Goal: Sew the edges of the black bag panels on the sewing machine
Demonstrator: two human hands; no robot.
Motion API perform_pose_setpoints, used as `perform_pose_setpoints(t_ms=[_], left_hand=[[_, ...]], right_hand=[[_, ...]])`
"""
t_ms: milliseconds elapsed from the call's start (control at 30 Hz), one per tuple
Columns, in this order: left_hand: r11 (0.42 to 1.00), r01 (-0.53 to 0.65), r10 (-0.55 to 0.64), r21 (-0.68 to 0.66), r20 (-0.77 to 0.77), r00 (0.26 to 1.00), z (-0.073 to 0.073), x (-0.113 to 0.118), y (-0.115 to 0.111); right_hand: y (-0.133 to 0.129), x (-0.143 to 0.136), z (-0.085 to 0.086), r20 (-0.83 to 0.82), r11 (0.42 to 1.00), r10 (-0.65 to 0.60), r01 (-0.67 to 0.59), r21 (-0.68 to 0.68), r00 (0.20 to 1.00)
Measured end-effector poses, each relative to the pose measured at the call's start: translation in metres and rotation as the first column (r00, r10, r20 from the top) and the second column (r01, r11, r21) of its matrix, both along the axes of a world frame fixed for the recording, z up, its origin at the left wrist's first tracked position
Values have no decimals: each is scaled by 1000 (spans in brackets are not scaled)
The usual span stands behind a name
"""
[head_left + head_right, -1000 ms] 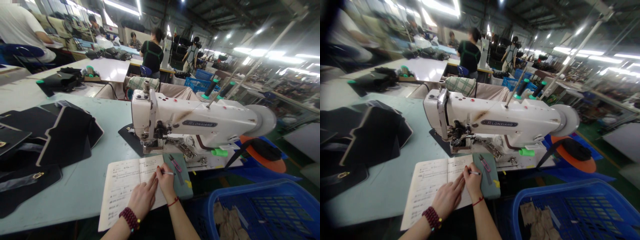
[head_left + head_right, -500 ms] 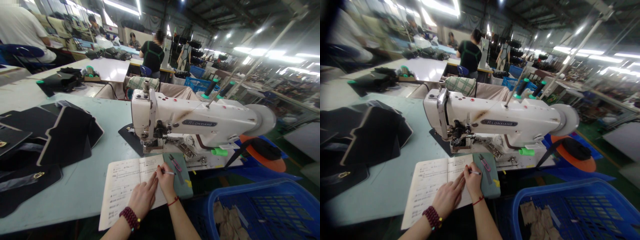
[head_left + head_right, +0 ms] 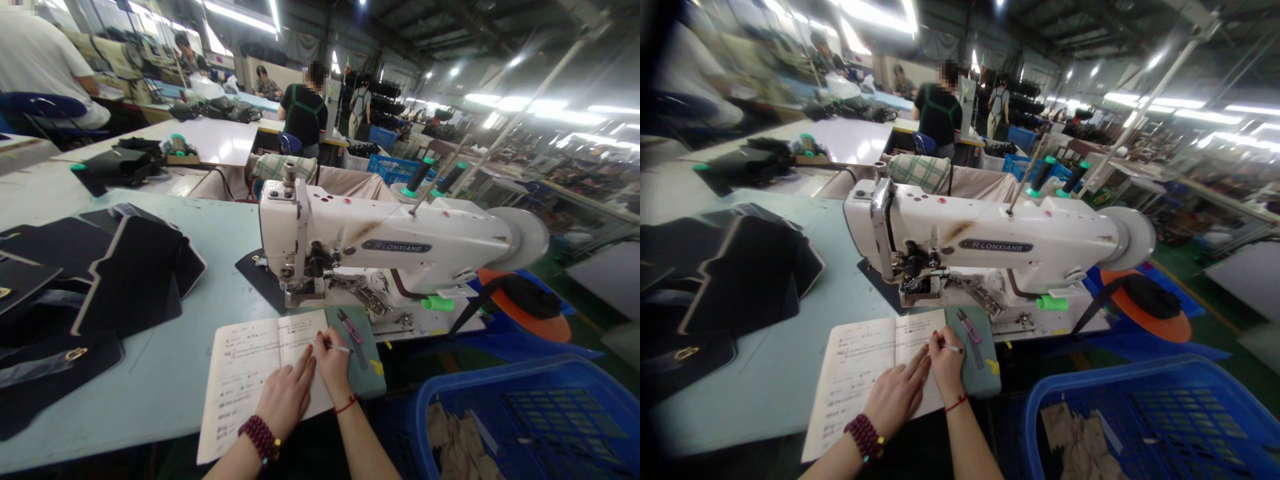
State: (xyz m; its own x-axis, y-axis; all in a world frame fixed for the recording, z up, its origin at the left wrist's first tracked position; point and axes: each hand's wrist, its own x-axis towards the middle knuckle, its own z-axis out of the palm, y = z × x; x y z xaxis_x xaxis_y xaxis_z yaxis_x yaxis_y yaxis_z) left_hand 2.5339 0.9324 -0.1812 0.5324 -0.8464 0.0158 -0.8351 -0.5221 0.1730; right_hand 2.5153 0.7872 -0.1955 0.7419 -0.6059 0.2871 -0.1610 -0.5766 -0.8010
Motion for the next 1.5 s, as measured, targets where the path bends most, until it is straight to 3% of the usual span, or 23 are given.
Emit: perform_pose_setpoints(t_ms=[1500], left_hand=[[1000,-4,4,2,-7,1000,2,-1,-1]], right_hand=[[-2,2,4,30,998,-19,18,60,999]])
